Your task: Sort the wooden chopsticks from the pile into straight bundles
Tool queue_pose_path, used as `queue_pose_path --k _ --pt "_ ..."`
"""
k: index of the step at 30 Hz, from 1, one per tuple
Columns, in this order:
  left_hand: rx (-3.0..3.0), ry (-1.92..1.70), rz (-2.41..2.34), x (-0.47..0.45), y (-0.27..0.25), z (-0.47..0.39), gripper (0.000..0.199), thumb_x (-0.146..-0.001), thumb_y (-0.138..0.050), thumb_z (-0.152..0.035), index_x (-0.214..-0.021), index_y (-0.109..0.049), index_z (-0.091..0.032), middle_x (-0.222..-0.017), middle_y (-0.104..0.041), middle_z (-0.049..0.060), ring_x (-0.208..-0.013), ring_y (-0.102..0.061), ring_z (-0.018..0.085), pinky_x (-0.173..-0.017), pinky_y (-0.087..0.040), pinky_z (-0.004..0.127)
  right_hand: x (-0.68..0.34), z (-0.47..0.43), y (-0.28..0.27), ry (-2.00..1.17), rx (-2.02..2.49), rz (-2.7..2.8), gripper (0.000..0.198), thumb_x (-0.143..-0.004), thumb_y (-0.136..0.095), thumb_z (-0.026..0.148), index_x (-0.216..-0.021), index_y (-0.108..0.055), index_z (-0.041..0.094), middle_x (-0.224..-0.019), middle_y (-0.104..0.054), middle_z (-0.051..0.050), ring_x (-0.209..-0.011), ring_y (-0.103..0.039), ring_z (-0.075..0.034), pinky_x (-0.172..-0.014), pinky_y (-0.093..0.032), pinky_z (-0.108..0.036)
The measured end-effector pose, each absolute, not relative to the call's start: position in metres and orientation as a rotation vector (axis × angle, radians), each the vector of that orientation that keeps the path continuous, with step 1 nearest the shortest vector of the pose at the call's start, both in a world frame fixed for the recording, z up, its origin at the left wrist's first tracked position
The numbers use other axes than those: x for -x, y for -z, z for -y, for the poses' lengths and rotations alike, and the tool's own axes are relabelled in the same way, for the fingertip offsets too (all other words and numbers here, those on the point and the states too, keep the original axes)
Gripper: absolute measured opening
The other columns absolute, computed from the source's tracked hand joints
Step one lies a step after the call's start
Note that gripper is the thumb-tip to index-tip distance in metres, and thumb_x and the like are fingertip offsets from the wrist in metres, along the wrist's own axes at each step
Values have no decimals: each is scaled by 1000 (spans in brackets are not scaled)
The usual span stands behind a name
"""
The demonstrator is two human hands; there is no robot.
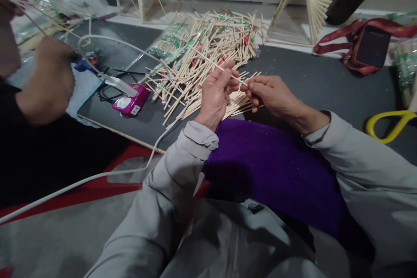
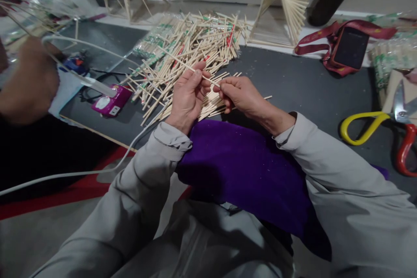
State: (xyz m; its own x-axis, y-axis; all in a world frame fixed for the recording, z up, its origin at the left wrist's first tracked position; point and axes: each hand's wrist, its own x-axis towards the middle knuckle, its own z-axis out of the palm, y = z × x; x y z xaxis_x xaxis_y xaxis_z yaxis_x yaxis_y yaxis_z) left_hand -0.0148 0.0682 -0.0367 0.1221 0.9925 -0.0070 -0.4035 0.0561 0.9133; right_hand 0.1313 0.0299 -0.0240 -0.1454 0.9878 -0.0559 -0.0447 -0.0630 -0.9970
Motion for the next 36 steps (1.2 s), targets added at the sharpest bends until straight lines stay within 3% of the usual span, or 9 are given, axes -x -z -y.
queue_pose_path --k 7,12,15,20,24,30,36 --pt "-753 -1225 -765 18 36 -70 26 -95 -60 -20 -120 -67 -21 -84 -73 0 -65 -68 5 -63 -55 12 -133 -30 26 -1380 1019 1241 10 -89 -65 21 -83 -66 13 -67 -57 2 -49 -52 -5 -47 -52 -18" --pt "-633 -1155 -767 18 35 -70 32 -96 -57 -20 -128 -64 -20 -87 -74 1 -67 -69 5 -65 -56 13 -137 -29 26 -1306 1079 1375 17 -90 -61 23 -75 -62 15 -65 -57 1 -46 -48 -6 -44 -46 -20" --pt "-548 -1126 -747 19 34 -69 32 -97 -55 -18 -128 -64 -19 -87 -73 2 -64 -68 4 -64 -56 12 -141 -29 26 -1101 1132 1622 21 -94 -56 25 -76 -62 16 -58 -55 2 -46 -48 -8 -47 -42 -21" --pt "-494 -1029 -678 21 28 -66 26 -98 -50 -12 -119 -66 -13 -70 -67 -2 -51 -59 1 -53 -50 8 -149 -30 21 -557 1081 2077 23 -98 -49 25 -81 -62 16 -59 -56 0 -57 -52 -11 -60 -39 -26" --pt "-525 -967 -643 23 28 -67 22 -99 -48 -13 -108 -67 -12 -68 -64 -3 -49 -57 0 -50 -48 8 -153 -31 20 -338 1069 2267 19 -96 -48 19 -80 -59 18 -68 -58 -2 -65 -50 -14 -65 -37 -28" --pt "-593 -905 -717 24 35 -72 15 -97 -55 -17 -100 -70 -15 -68 -64 -2 -46 -55 1 -46 -47 9 -150 -33 21 -297 1150 2358 18 -88 -49 13 -72 -52 19 -73 -57 -3 -68 -47 -14 -66 -33 -28" --pt "-583 -902 -788 21 35 -71 10 -93 -61 -13 -89 -69 -14 -68 -64 -2 -46 -54 0 -46 -47 10 -144 -28 19 -355 1198 2288 26 -81 -52 9 -61 -39 19 -61 -42 1 -59 -33 -12 -60 -25 -29"
